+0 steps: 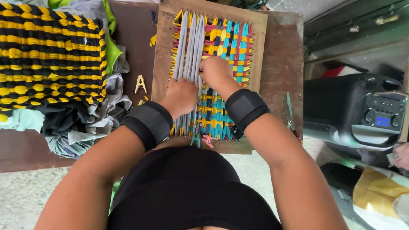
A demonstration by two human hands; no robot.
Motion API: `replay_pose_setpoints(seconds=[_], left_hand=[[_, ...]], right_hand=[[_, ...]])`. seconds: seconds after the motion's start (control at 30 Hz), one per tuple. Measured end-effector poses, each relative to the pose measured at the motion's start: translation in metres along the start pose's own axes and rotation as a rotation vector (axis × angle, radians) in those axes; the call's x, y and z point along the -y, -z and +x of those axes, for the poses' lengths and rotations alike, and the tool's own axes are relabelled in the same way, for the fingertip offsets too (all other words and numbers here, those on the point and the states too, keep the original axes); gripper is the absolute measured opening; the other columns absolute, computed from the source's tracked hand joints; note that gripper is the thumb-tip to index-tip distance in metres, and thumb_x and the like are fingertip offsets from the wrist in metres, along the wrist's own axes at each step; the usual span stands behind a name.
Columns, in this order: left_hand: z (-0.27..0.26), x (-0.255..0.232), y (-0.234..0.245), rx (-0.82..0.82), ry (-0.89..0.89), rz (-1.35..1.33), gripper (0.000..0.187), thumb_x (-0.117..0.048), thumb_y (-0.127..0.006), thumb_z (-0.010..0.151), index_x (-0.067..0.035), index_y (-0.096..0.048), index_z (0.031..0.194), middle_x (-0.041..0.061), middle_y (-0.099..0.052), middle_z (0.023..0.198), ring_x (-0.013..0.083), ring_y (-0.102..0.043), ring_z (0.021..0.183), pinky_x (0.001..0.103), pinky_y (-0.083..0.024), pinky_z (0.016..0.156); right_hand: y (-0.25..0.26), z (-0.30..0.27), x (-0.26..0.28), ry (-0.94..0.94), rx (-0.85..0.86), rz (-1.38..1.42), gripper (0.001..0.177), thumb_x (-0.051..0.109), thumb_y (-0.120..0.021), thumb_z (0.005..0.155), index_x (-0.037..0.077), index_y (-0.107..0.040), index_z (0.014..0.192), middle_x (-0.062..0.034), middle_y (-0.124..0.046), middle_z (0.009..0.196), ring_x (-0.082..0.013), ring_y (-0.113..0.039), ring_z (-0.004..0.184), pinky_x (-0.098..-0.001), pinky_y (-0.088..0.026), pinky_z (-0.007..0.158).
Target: The person is weaving a rug or mat using fabric strips on a wooden loom frame.
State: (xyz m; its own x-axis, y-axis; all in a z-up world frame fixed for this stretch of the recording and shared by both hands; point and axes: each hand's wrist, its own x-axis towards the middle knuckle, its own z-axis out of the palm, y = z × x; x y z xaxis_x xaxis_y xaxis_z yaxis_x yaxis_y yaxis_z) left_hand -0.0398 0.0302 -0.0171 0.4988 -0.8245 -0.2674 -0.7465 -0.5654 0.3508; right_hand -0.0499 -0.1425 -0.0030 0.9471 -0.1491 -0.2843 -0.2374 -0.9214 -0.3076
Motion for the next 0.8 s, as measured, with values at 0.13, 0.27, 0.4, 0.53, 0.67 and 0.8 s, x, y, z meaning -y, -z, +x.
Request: replay_pose_setpoints(seconds=[0.13,0.27,0.4,0.53,0.67,0.8], left_hand=[[0.003,0.000,0.003,0.035,0.021,-0.057,0.029,-0.018,-0.047,0.095,-0.013,-0.069,0.112,0.007,-0.072,0.111,0.0303,-0.062,0.112,0.056,-0.042,0.092],[0.005,-0.002,0.010,0.088,0.042,-0.056,0.029,-0.017,-0.048,0.094,-0.013,-0.068,0.115,0.008,-0.072,0.114,0.0304,-0.062,0.114,0.055,-0.042,0.095],[0.006,-0.003,0.011,0.145,0.064,-0.061,0.032,-0.019,-0.051,0.092,-0.011,-0.063,0.121,0.010,-0.072,0.114,0.0312,-0.062,0.116,0.055,-0.041,0.096],[0.012,-0.001,0.009,0.159,0.067,-0.062,0.036,-0.021,-0.054,0.090,-0.009,-0.061,0.123,0.011,-0.072,0.114,0.0324,-0.062,0.117,0.055,-0.041,0.096],[0.010,0.003,0.014,0.177,0.063,-0.089,0.038,-0.023,-0.057,0.090,-0.008,-0.060,0.125,0.013,-0.072,0.116,0.0341,-0.061,0.118,0.055,-0.041,0.098],[0.006,-0.001,0.022,0.192,0.068,-0.114,0.046,-0.028,-0.061,0.091,-0.007,-0.056,0.132,0.013,-0.071,0.117,0.0345,-0.060,0.120,0.055,-0.041,0.100]], right_hand=[[-0.017,0.013,0.002,-0.044,0.031,-0.179,0.016,0.016,-0.072,0.076,0.017,-0.080,0.089,-0.0131,-0.074,0.087,-0.0359,-0.072,0.085,-0.0492,-0.057,0.070],[-0.024,0.025,0.002,-0.087,0.092,-0.308,0.019,0.015,-0.064,0.082,0.013,-0.080,0.091,-0.0148,-0.076,0.093,-0.0361,-0.073,0.089,-0.0497,-0.058,0.072],[-0.038,0.032,-0.001,-0.136,0.058,-0.294,0.019,0.014,-0.062,0.084,0.010,-0.080,0.091,-0.0156,-0.076,0.096,-0.0361,-0.074,0.089,-0.0491,-0.059,0.071],[-0.037,0.035,-0.004,-0.149,0.020,-0.281,0.019,0.014,-0.063,0.084,0.011,-0.080,0.090,-0.0158,-0.076,0.095,-0.0362,-0.074,0.088,-0.0490,-0.059,0.072],[-0.013,0.033,-0.007,-0.074,0.077,-0.206,0.014,0.016,-0.069,0.078,0.011,-0.079,0.085,-0.0146,-0.076,0.087,-0.0347,-0.073,0.082,-0.0479,-0.059,0.071],[0.004,0.038,-0.029,-0.071,0.329,0.198,0.010,0.016,-0.069,0.073,0.009,-0.075,0.076,-0.0091,-0.075,0.074,-0.0276,-0.075,0.072,-0.0435,-0.062,0.068]])
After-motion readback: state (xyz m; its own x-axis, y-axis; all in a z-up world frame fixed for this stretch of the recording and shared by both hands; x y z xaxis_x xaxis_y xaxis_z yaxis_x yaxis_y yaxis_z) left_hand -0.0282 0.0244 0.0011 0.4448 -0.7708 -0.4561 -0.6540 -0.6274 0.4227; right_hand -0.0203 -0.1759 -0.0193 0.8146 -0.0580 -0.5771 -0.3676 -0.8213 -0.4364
